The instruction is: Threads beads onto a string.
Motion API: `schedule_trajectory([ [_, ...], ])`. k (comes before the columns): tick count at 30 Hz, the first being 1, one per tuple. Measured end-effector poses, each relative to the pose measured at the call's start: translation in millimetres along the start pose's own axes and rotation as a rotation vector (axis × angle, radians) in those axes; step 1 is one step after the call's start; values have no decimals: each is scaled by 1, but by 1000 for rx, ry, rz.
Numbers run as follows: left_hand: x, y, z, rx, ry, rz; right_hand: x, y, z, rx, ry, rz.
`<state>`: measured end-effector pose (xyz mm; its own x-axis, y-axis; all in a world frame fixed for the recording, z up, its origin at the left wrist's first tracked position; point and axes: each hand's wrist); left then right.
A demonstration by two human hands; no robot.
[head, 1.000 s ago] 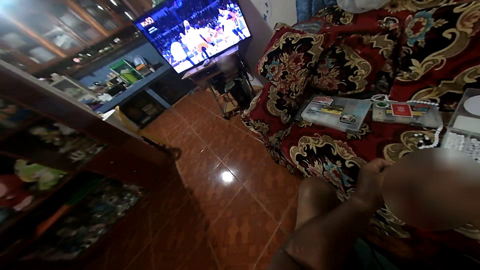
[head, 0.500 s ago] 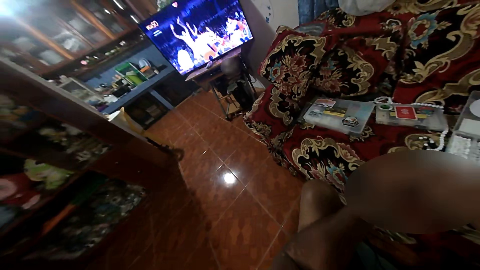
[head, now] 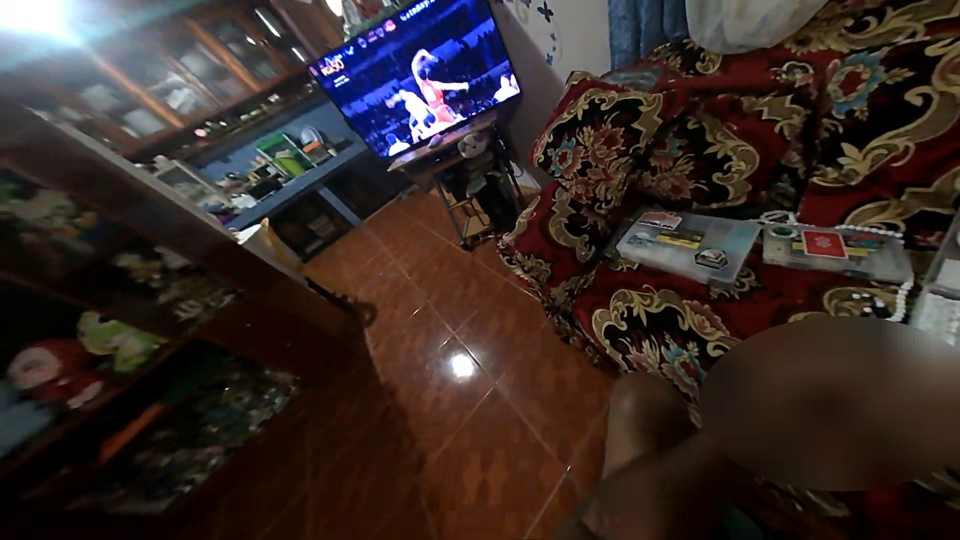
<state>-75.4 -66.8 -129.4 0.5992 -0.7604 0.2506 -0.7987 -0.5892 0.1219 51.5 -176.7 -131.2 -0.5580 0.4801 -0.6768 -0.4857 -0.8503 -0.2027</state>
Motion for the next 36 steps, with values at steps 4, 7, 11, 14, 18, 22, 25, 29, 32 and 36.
schedule_trajectory([
  [4,0,1,1,15,13,8,0,1,1,-11,21,-5],
  [7,0,1,-2,14,-8,7,-1,1,2,-2,25,-3],
  [11,0,1,-5,-30,-45,-7,0,0,0,6,41,14],
  [14,1,1,-6,-39,-57,-6,-1,0,-1,-3,40,21],
  [18,2,0,-5,-36,-39,-18,-2,1,2,9,45,19],
  [22,3,-1,-5,-33,-9,-15,-2,0,-1,-6,42,-3],
  [25,3,-1,-5,-39,-1,-12,-2,0,0,-1,29,2],
  [29,2,-1,-5,-20,-9,-10,0,0,-1,12,18,-3],
  [32,2,-1,-5,-20,-46,-10,2,0,-5,-37,34,-31],
  [36,3,-1,-4,-20,-30,-13,3,-1,-6,-36,25,-40],
])
Point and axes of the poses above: each hand's wrist, its own y-axis away from the middle knuckle, its own x-axis out of the palm, z = x × y, and after that the axes turned 13 degrees about y, right-handed
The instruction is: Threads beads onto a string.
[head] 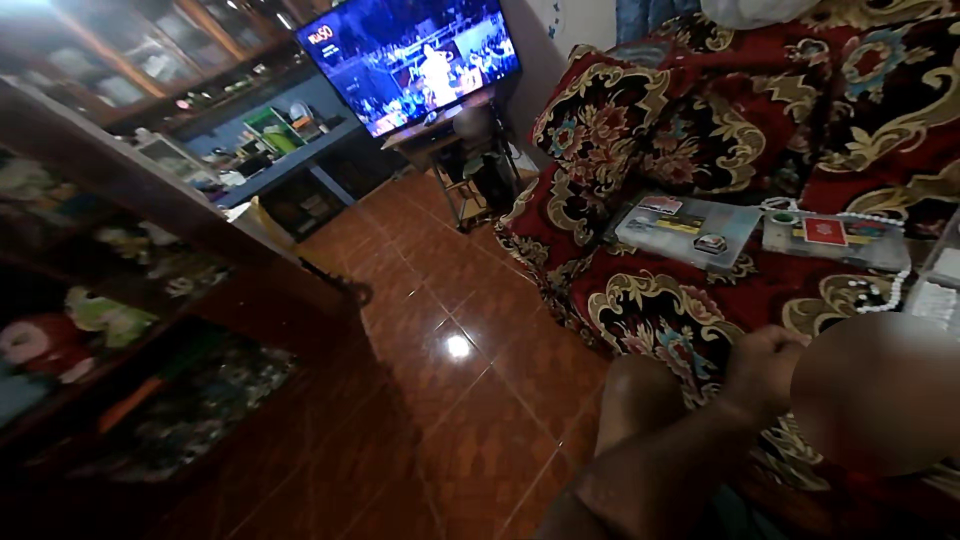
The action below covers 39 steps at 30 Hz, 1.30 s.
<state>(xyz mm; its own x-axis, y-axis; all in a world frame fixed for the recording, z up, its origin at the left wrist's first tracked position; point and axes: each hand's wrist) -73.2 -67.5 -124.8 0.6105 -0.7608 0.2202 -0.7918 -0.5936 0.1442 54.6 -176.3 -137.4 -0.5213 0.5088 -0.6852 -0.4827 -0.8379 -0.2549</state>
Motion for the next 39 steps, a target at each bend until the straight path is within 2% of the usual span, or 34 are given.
schedule_trajectory([
  [5,1,-1,1,-15,12,-4,0,0,1,15,10,-8],
  [11,-3,-5,1,-32,116,-88,-9,-2,4,59,25,37],
  [17,-1,-2,2,-66,46,31,-4,-1,4,49,3,23],
  [30,-2,-3,1,-61,35,13,2,-1,-4,18,53,-22],
  [35,-8,-7,-4,-1,62,-41,-4,-1,-5,45,91,-2],
  [39,-47,-5,-43,142,115,-184,-37,0,-6,98,61,0],
])
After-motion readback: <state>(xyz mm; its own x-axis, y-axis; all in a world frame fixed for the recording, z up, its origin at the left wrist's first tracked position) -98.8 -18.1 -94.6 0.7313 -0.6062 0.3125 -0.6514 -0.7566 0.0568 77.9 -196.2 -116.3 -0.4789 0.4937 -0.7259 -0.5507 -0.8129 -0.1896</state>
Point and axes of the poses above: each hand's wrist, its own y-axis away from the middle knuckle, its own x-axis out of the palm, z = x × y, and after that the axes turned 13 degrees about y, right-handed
